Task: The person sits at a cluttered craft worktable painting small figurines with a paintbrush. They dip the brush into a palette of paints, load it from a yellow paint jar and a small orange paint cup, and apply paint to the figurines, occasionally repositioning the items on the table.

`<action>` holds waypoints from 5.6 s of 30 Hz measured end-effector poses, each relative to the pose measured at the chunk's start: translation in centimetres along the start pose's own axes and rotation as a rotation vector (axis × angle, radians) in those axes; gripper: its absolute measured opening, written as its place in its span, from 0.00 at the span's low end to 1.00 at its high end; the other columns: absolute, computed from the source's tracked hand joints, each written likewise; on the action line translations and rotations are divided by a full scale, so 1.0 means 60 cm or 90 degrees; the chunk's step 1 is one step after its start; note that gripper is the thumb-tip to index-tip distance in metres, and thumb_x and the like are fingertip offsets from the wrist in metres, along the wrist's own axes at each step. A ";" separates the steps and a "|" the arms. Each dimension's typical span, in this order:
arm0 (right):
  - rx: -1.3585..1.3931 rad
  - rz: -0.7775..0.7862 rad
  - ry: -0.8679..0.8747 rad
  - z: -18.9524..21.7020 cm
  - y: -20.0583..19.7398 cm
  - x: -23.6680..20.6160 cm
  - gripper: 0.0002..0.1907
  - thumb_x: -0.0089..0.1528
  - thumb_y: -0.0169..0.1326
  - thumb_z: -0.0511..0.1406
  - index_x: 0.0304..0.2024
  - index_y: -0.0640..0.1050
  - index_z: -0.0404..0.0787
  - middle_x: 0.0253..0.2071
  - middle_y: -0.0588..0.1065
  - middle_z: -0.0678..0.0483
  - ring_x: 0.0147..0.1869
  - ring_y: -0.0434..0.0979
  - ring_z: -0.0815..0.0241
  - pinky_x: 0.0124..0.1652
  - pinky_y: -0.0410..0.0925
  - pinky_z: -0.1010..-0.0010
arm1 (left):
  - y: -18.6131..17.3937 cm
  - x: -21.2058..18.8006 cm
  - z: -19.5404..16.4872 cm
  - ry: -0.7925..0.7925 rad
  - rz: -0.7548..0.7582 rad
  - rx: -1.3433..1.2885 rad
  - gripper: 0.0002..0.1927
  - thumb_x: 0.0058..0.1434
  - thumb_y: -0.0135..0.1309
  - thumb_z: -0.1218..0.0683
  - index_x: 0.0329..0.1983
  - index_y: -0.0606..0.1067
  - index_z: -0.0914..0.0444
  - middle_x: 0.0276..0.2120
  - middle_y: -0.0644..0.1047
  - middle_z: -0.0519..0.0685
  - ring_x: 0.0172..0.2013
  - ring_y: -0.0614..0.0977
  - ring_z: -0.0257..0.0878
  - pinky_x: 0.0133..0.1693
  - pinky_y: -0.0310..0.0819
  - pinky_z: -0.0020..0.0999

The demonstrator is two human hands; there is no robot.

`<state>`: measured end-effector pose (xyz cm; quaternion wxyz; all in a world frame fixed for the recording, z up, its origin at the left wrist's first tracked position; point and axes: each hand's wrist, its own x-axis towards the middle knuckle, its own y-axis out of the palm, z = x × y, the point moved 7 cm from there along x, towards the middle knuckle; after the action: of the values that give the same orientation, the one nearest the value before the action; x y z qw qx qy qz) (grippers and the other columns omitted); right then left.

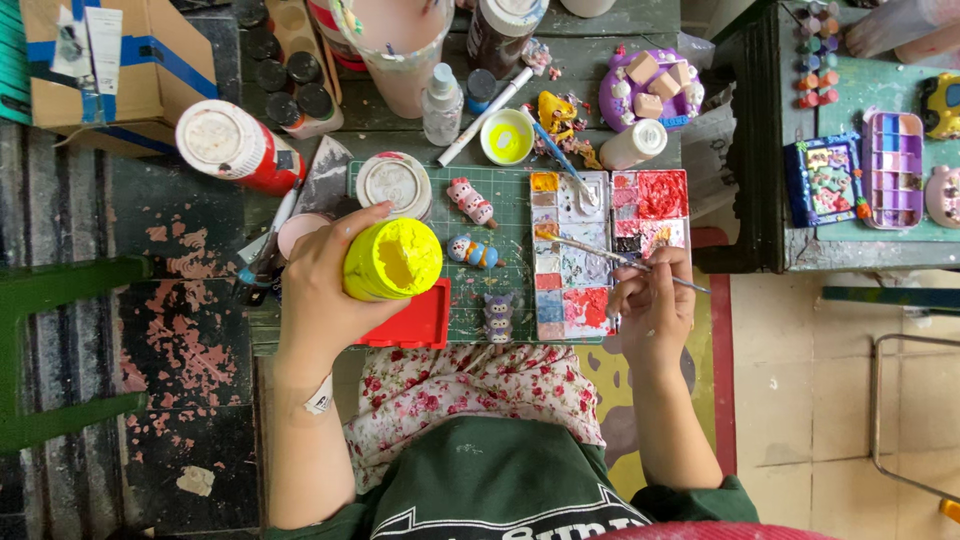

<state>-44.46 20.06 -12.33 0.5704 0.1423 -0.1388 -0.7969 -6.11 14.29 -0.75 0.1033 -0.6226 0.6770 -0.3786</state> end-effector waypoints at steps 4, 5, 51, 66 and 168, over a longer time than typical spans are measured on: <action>0.039 0.040 0.001 0.004 0.034 -0.005 0.05 0.78 0.43 0.36 0.49 0.67 0.42 0.36 0.78 0.46 0.24 0.73 0.61 0.26 0.63 0.77 | -0.003 0.001 0.002 0.013 0.000 -0.008 0.42 0.43 0.76 0.51 0.62 0.71 0.56 0.52 0.80 0.50 0.50 0.81 0.52 0.54 0.72 0.46; 0.043 0.055 -0.004 0.009 0.046 -0.009 0.05 0.78 0.42 0.36 0.48 0.67 0.41 0.35 0.78 0.45 0.23 0.73 0.60 0.27 0.64 0.76 | -0.003 0.001 0.004 0.011 0.005 -0.009 0.41 0.44 0.75 0.52 0.62 0.71 0.56 0.52 0.80 0.49 0.51 0.81 0.52 0.55 0.72 0.46; -0.122 0.334 -0.004 0.027 0.271 0.000 0.04 0.75 0.41 0.29 0.52 0.64 0.35 0.45 0.76 0.41 0.40 0.80 0.61 0.35 0.72 0.74 | 0.000 0.020 0.034 0.060 0.068 0.013 0.32 0.48 0.69 0.57 0.56 0.69 0.59 0.61 0.77 0.45 0.57 0.78 0.47 0.62 0.64 0.45; -0.012 0.129 0.020 0.044 0.157 0.038 0.04 0.76 0.42 0.34 0.50 0.67 0.40 0.37 0.77 0.43 0.27 0.73 0.63 0.27 0.66 0.76 | 0.003 0.022 0.029 0.047 0.070 0.008 0.31 0.48 0.68 0.58 0.56 0.70 0.59 0.61 0.78 0.44 0.56 0.79 0.47 0.62 0.64 0.45; -0.525 0.183 -0.115 0.025 0.085 0.170 0.04 0.73 0.43 0.29 0.46 0.68 0.33 0.43 0.79 0.49 0.32 0.77 0.69 0.32 0.69 0.77 | 0.014 0.027 0.021 0.025 0.068 -0.009 0.32 0.45 0.68 0.57 0.55 0.70 0.59 0.59 0.78 0.46 0.57 0.79 0.48 0.62 0.66 0.47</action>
<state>-43.73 8.91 -9.71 0.6699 -0.1880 0.1228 -0.7077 -6.33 12.28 -1.63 0.1060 -0.5787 0.7139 -0.3798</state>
